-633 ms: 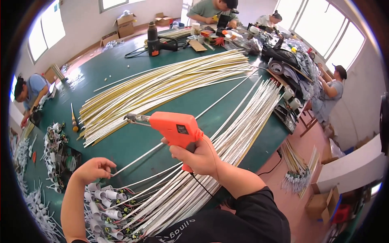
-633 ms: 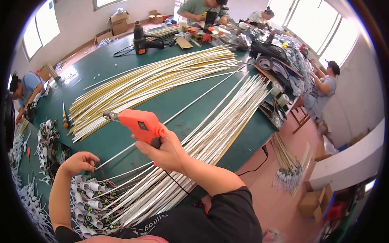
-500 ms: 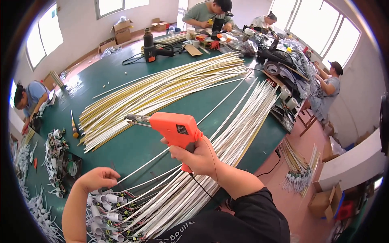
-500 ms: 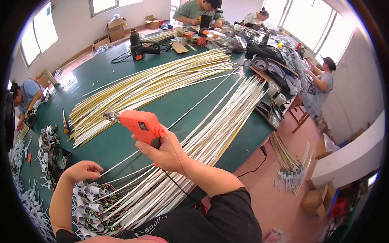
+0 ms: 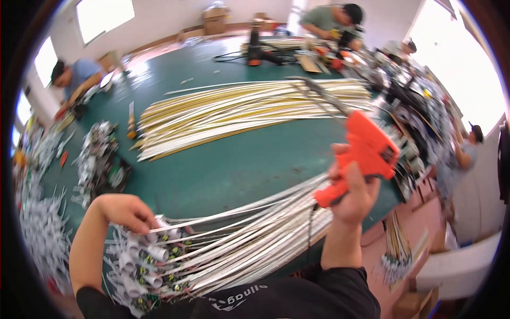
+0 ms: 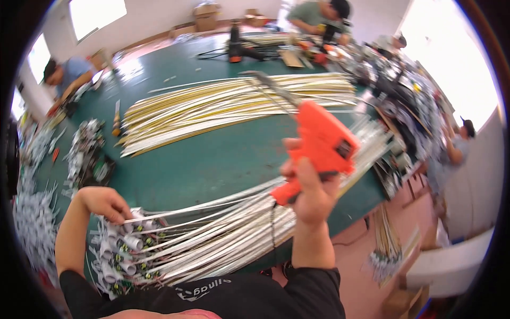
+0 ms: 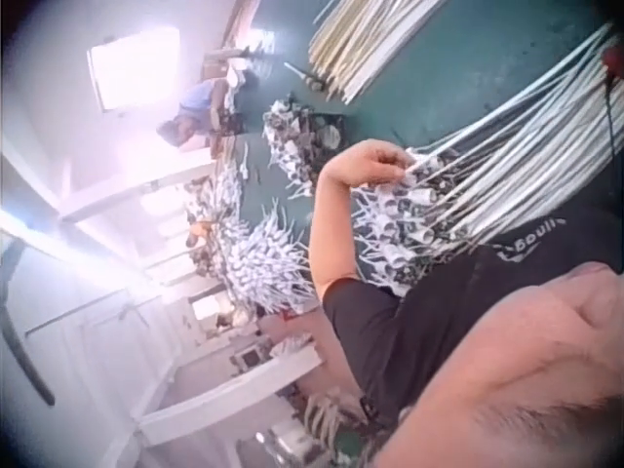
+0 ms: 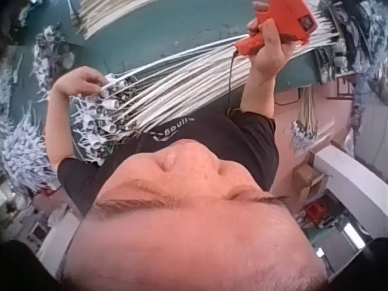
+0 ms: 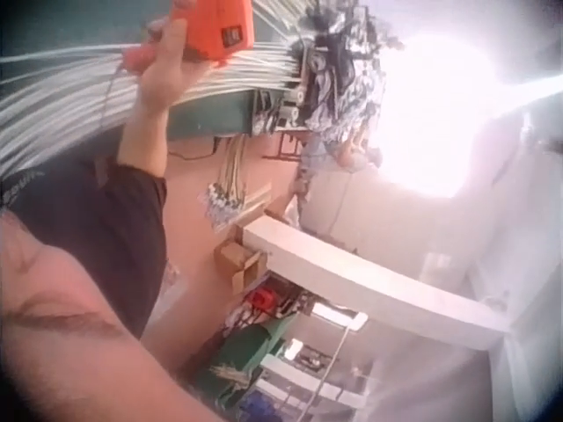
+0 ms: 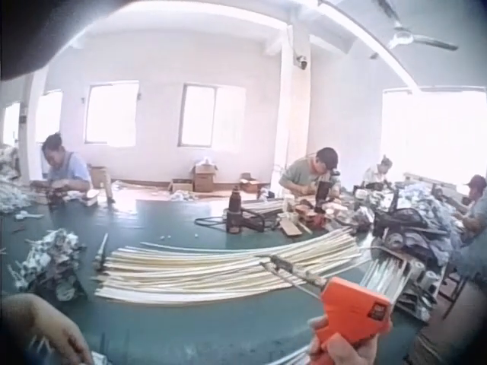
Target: The person assembles LED light strips by connecting wires to circuit boards and plastic casings with a soldering iron.
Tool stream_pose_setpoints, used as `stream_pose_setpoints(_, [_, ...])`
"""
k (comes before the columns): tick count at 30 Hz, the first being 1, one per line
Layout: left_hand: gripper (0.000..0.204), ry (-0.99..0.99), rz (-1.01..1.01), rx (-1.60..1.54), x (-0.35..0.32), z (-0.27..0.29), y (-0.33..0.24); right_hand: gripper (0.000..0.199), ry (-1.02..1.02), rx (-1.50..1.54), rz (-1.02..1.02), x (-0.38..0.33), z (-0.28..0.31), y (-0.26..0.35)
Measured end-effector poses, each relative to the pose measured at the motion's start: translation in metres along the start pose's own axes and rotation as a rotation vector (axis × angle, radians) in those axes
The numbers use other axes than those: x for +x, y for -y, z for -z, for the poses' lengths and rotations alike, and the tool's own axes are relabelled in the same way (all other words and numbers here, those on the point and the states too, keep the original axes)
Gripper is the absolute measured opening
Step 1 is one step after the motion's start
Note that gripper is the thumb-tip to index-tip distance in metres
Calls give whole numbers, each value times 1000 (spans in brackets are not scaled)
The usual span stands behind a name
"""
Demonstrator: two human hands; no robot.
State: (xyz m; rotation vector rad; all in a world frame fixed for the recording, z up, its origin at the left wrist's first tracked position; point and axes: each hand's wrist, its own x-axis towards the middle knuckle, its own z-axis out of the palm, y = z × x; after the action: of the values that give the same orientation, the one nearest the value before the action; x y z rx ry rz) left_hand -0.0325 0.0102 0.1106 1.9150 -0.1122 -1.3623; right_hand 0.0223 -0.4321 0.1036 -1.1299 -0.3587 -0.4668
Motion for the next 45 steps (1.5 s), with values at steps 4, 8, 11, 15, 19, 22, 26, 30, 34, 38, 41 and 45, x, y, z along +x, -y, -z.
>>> stream_pose_setpoints(4, [28, -19, -130, 267, 16, -21, -39, 47, 29, -35, 23, 0, 8, -9])
stream_pose_setpoints(8, [25, -163, -334, 629, 3, -40, -43, 46, 34, 5, -8, -3, -4, -14])
stream_pose_setpoints(11, [22, -267, -312, 568, 10, -7, -49, 48, 39, -57, -4, -3, -5, -17])
stream_pose_setpoints(15, [22, -782, -200, 569, 51, 57, -27, 47, 50, -53, -17, -2, -6, -23])
stream_pose_setpoints(19, [19, -975, -41, 793, 116, 98, 6, 46, 31, -72, -38, 0, -1, -29])
stream_pose_setpoints(22, [18, -1093, 25, 886, 134, 99, 13, 46, 31, -82, -66, 3, -1, -32])
stream_pose_setpoints(26, [15, -1057, 28, 993, 137, 101, 4, 47, 34, -93, -71, 4, 0, -34])
stream_pose_setpoints(30, [11, -1249, -183, 980, 144, 118, -2, 47, 41, -103, -74, 2, -4, -36])
stream_pose_setpoints(34, [9, -1224, -421, 1167, 170, 136, -16, 47, 34, -123, -79, 2, -2, -37])
stream_pose_setpoints(38, [10, -1219, -354, 1130, 187, 139, -27, 45, 18, -95, -89, 3, -5, -36])
stream_pose_setpoints(41, [10, -1095, -278, 1025, 183, 147, -32, 45, 2, -89, -83, 2, -5, -38])
stream_pose_setpoints(45, [9, -1010, -306, 1027, 177, 156, -35, 46, 29, -122, -88, 4, -3, -38])
